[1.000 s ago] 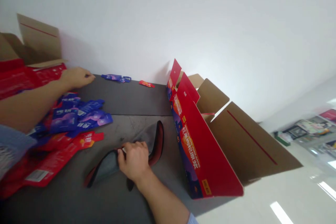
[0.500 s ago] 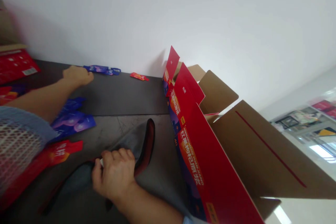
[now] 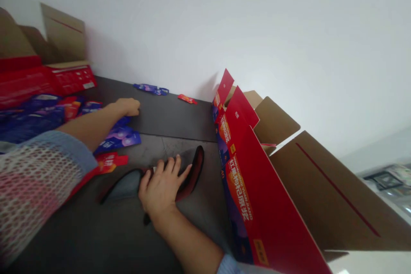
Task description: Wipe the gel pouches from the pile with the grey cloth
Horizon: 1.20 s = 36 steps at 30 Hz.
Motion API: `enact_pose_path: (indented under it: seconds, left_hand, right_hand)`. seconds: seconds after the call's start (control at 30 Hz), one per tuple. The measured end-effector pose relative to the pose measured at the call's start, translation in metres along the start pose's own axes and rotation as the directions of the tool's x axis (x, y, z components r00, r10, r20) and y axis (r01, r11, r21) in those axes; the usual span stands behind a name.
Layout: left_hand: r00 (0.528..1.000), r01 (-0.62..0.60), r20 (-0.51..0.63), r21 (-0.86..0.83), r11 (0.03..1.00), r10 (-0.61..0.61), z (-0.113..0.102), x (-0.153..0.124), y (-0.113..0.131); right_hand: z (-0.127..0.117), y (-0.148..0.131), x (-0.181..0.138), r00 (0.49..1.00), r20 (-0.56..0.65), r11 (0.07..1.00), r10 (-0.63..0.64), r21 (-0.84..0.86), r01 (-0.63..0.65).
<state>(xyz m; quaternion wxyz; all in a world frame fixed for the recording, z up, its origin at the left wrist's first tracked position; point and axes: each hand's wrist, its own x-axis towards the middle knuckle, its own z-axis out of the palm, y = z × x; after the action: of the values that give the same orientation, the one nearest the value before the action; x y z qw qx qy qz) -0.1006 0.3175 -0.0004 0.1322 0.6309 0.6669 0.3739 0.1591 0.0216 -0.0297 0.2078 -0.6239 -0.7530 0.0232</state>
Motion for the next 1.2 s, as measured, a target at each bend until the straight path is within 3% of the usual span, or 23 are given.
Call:
enact_pose_path:
  seconds: [0.07,0.17,0.3,0.47,0.57,0.67,0.7,0.77,0.8,0.83,0.9,1.03,1.1,1.2]
  left_hand:
    - [0.988,0.005,0.149,0.237,0.972,-0.042,-0.014,-0.009,0.008]
    - [0.953,-0.146,0.302,0.535,0.832,-0.027,-0.035,-0.021,0.026]
    - [0.943,-0.229,0.333,0.661,0.714,-0.005,-0.058,-0.027,0.044]
    - [0.915,-0.276,0.398,0.734,0.621,-0.064,-0.082,-0.026,0.054]
    - [0.903,-0.308,0.418,0.794,0.525,-0.103,-0.089,-0.032,0.063]
    - [0.908,-0.326,0.411,0.817,0.475,-0.084,-0.097,-0.043,0.062]
    - [0.924,-0.307,0.378,0.825,0.475,-0.061,-0.102,-0.045,0.057]
    - [0.979,-0.185,0.204,0.852,0.490,0.015,-0.114,-0.045,0.038]
    - [0.993,-0.109,0.114,0.860,0.498,0.021,-0.120,-0.041,0.026]
    - [0.997,-0.026,0.057,0.862,0.506,-0.046,-0.125,-0.035,0.013]
    - [0.993,0.069,-0.006,0.845,0.531,-0.119,-0.132,-0.016,-0.006]
    - [0.974,0.210,-0.104,0.749,0.628,-0.201,-0.127,0.036,-0.006]
    - [0.974,0.204,-0.083,0.726,0.657,-0.211,-0.118,0.060,0.007]
    - [0.980,0.068,0.073,0.751,0.657,-0.184,-0.104,0.083,0.023]
  right_hand:
    - [-0.001,-0.001,0.001,1.000,-0.003,1.000,0.009,-0.019,-0.009]
    - [0.000,-0.003,0.002,0.999,-0.031,0.999,0.030,-0.027,-0.031]
    - [0.007,-0.004,0.011,0.998,-0.040,0.999,0.047,-0.014,-0.047]
    - [0.020,-0.001,0.047,0.987,-0.064,0.988,0.149,-0.029,-0.151]
    - [0.023,0.004,0.065,0.971,-0.105,0.975,0.215,-0.041,-0.220]
    - [0.022,0.007,0.066,0.986,-0.136,0.993,0.100,-0.050,-0.108]
    - [0.021,0.007,0.063,0.990,-0.134,0.997,0.045,-0.057,-0.053]
    - [0.021,0.003,0.056,0.993,-0.115,0.998,-0.004,-0.070,-0.004]
    - [0.022,0.000,0.052,0.995,-0.103,0.997,0.013,-0.078,-0.021]
    - [0.024,-0.003,0.048,0.996,-0.088,0.996,0.031,-0.078,-0.038]
    - [0.027,-0.009,0.042,0.999,-0.048,0.997,0.013,-0.070,-0.016]
    - [0.027,-0.013,0.035,0.999,0.037,0.999,0.030,-0.038,-0.028]
    - [0.023,-0.014,0.034,0.997,0.059,0.998,0.053,-0.030,-0.051]
    - [0.019,-0.014,0.034,0.994,0.079,0.996,0.070,-0.059,-0.065]
